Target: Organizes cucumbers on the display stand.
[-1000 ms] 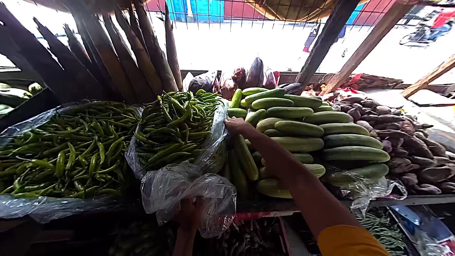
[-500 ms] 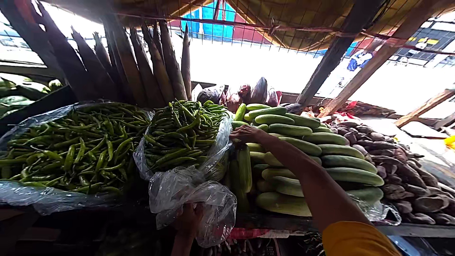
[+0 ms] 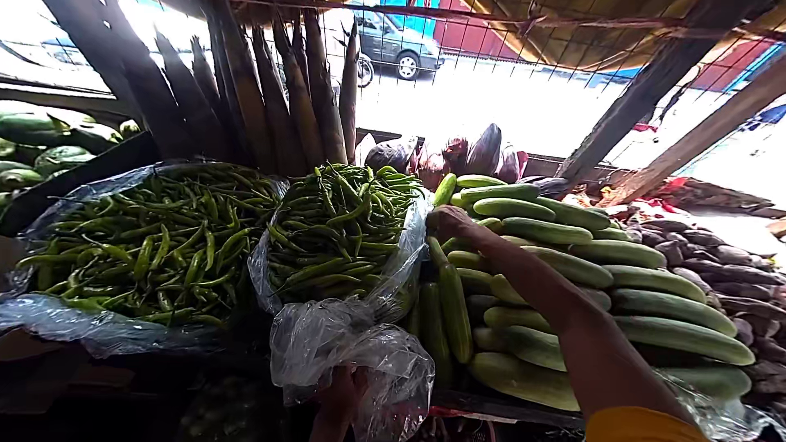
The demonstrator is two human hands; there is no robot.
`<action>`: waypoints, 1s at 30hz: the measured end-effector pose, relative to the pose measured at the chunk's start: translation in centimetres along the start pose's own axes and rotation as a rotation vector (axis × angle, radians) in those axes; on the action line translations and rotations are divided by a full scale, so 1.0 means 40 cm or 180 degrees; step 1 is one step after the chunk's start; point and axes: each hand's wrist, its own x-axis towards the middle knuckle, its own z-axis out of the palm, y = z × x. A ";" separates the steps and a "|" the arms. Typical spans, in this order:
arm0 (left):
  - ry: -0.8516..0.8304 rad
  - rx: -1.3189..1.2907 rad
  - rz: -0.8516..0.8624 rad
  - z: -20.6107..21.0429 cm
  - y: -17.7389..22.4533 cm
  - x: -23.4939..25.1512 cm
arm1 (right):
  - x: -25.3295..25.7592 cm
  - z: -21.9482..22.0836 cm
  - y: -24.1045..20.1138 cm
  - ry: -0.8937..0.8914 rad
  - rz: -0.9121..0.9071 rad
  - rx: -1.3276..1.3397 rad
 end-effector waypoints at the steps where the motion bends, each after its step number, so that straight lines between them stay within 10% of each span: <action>1: 0.0003 -0.0001 0.0020 -0.001 0.004 0.001 | 0.020 0.015 0.024 0.0178 0.0363 0.0182; 5: 0.0116 0.0080 0.0077 0.003 0.002 0.008 | 0.048 0.066 0.044 0.0037 0.0842 -0.0167; 12: 0.0157 -0.0128 0.0162 0.014 -0.006 -0.002 | -0.004 -0.033 0.089 0.0251 -0.0188 -0.0632; 19: 0.0145 -0.0011 0.0214 0.013 -0.011 -0.003 | -0.115 -0.128 0.090 -0.1396 0.0354 -0.1249; 25: 0.0155 0.0076 0.0231 0.013 -0.011 0.001 | -0.152 -0.199 0.071 -0.0865 -0.0003 -0.0832; 30: 0.0102 0.0015 0.0202 0.008 -0.008 0.000 | -0.227 -0.282 -0.057 0.0017 0.0993 -0.0695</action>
